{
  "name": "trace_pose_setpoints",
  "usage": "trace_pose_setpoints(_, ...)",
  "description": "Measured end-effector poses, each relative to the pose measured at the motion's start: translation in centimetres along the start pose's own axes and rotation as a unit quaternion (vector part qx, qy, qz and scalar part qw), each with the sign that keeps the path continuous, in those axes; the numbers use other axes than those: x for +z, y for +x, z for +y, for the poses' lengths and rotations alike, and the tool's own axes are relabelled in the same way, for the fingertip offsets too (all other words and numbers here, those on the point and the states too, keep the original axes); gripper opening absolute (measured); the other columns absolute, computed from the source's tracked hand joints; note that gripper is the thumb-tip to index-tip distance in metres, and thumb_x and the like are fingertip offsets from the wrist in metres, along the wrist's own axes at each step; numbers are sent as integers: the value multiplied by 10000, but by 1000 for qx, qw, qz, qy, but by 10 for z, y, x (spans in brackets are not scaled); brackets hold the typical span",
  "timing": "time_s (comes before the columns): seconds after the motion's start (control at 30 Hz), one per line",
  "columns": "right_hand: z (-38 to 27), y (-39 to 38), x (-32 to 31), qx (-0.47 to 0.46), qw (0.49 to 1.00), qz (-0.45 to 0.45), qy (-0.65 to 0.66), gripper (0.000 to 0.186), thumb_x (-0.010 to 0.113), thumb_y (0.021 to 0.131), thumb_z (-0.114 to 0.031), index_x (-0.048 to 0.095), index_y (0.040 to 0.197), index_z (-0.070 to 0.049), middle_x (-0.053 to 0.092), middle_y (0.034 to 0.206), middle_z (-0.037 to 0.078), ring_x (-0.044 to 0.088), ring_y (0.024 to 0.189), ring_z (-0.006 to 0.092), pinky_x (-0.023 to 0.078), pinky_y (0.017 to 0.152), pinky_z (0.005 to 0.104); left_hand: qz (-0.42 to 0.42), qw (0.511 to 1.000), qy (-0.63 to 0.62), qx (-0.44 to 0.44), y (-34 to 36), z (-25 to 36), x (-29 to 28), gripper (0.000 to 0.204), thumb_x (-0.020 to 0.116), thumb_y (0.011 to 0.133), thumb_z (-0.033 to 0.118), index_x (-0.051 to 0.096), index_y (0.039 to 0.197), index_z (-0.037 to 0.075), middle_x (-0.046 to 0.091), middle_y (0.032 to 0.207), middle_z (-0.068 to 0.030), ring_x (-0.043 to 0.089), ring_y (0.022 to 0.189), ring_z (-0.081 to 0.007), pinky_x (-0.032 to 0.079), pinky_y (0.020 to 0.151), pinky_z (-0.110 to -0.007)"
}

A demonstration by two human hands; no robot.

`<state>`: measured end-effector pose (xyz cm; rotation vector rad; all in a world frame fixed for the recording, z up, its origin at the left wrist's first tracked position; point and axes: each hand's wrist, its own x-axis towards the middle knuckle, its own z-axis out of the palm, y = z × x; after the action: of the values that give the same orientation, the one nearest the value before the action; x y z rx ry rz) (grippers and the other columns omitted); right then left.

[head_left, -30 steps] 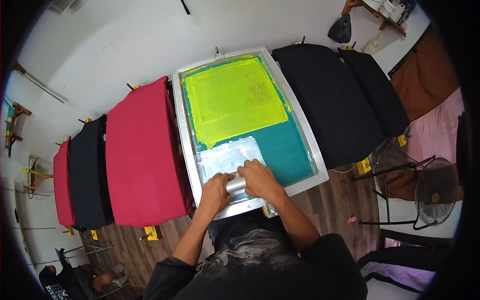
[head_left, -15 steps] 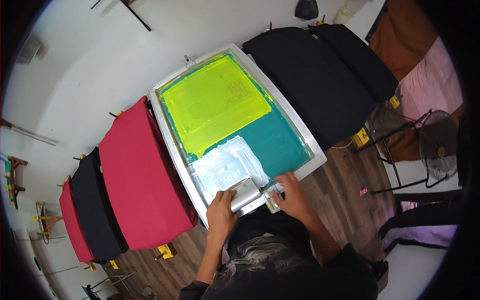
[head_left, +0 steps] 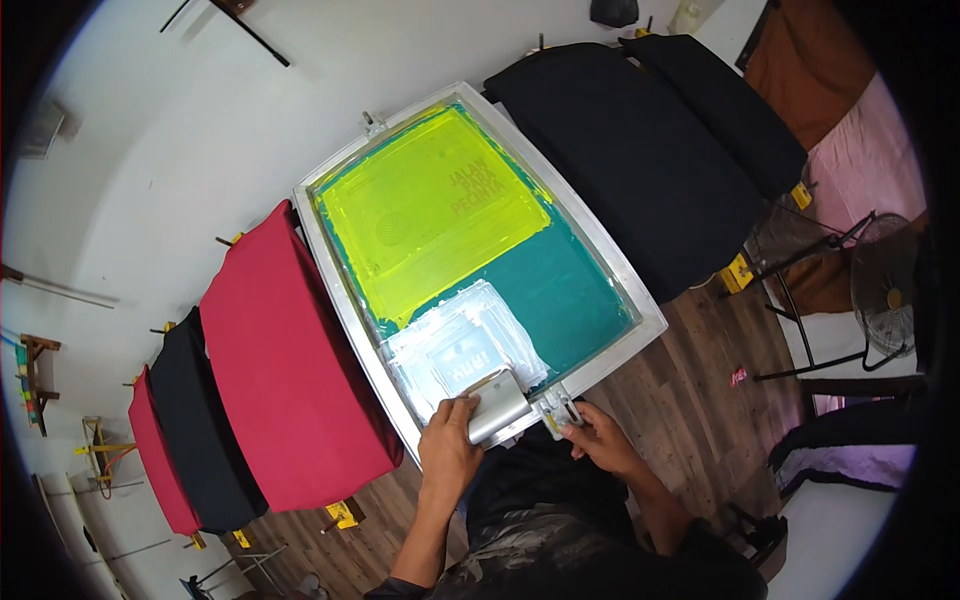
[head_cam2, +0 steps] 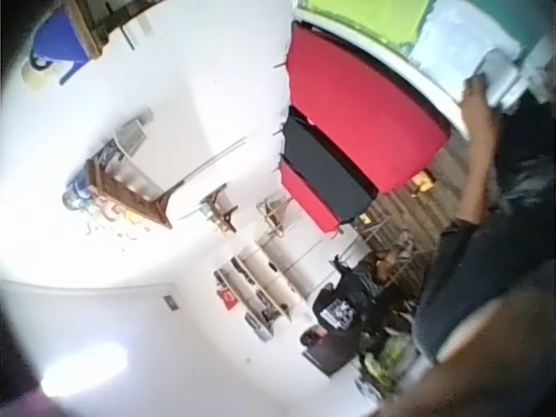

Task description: Applying ink to a screen using a squeegee to print a design onto a t-shirt.

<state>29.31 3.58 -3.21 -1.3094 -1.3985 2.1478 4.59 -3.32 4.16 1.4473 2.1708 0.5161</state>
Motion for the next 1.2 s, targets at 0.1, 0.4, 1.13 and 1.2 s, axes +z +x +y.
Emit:
trace_pose_setpoints(0.1, -12, -3, 3, 15, 1000, 20, -4, 324, 650, 948, -196, 530, 1178, -1, 638, 986, 86, 555, 634, 73, 453, 506, 224, 3, 1000, -9, -9, -1, 3, 0, 598, 683, 606, -63, 608, 1186, 60, 614, 1120, -152, 616, 1011, -378, 523, 831, -440)
trace_pose_setpoints(0.4, -27, -4, 12, 23, 997, 67, 28, 161, 660, 932, -125, 630, 1035, -5, 674, 882, 25, 589, 755, 64, 476, 683, 223, -3, 1000, -15, -8, -8, 13, -14, 639, 719, 598, -40, 597, 1217, 57, 610, 1207, -153, 607, 1072, -357, 510, 894, -433)
trace_pose_setpoints(1.13, -15, 3, 1, 32, 996, 35, 79, 120, 649, 939, -145, 639, 986, -35, 654, 749, 30, 428, 443, 34, 337, 403, 202, 15, 1000, -5, 15, -9, 7, -9, 633, 736, 592, -18, 600, 1204, 73, 595, 1100, -140, 601, 996, -354, 518, 848, -436)
trace_pose_setpoints(1.2, -15, 4, 0, 22, 997, 29, 71, 117, 645, 940, -138, 637, 991, -33, 655, 748, 35, 427, 441, 33, 336, 401, 201, 26, 999, -9, 19, -10, 6, -6, 635, 736, 592, -19, 599, 1204, 74, 594, 1099, -140, 600, 995, -355, 518, 845, -437)
